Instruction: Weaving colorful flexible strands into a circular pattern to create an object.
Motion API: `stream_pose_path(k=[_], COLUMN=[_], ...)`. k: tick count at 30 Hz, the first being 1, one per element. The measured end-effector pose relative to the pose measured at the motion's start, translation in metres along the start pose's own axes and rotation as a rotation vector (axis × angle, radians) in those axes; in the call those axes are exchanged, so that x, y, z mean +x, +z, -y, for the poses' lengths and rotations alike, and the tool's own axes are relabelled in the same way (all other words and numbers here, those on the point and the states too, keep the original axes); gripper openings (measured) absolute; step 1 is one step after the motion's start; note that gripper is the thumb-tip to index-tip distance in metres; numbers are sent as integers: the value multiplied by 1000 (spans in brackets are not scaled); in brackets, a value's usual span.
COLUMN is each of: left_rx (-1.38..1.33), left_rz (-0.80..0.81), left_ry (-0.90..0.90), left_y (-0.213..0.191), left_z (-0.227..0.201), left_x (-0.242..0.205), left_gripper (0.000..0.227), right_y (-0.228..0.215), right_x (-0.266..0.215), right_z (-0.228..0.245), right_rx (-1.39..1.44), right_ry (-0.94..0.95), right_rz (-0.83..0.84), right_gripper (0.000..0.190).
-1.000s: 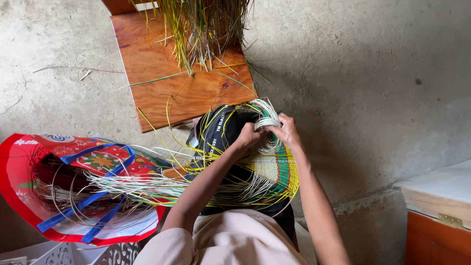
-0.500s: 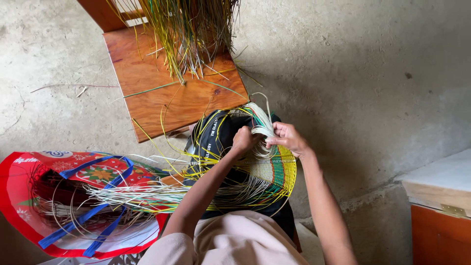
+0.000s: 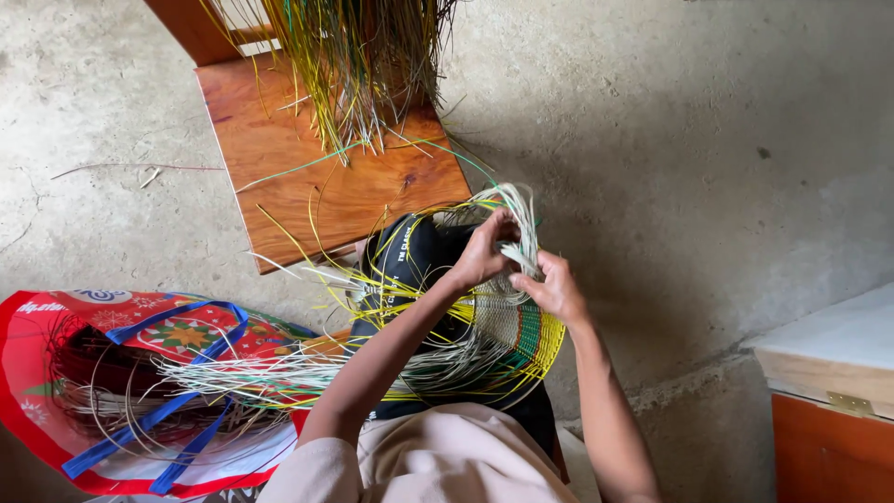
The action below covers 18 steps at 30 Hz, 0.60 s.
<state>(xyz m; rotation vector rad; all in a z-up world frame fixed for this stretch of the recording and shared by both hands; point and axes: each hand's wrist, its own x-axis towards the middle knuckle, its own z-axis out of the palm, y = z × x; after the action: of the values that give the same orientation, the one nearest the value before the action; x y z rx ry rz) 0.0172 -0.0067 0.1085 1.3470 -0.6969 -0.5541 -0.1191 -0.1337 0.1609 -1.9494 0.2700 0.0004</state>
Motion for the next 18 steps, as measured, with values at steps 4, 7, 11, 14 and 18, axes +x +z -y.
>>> stream_pose_path(k=[4,7,11,14,18], left_rx=[-324,-278,51,-149,-292], left_rz=[-335,-487,-110,-62,-455], left_ry=[-2,-56,49,110,68], left_y=[-13,-20,-6,4,-25], left_z=[68,96,-16,-50,46], left_x=[26,28,11,25,59], left_gripper=[44,47,87,83,54], right_y=[2,1,-3,-10,-9], right_x=[-9,-21,-9,-5,-32], right_z=[14,-1,60,67,28], right_rx=[128,103,106,70,40], right_ry=[-22,13,-21,-81,13], right_rz=[-100,-83,-114,-204,-141], right_gripper=[22,24,23,22,11])
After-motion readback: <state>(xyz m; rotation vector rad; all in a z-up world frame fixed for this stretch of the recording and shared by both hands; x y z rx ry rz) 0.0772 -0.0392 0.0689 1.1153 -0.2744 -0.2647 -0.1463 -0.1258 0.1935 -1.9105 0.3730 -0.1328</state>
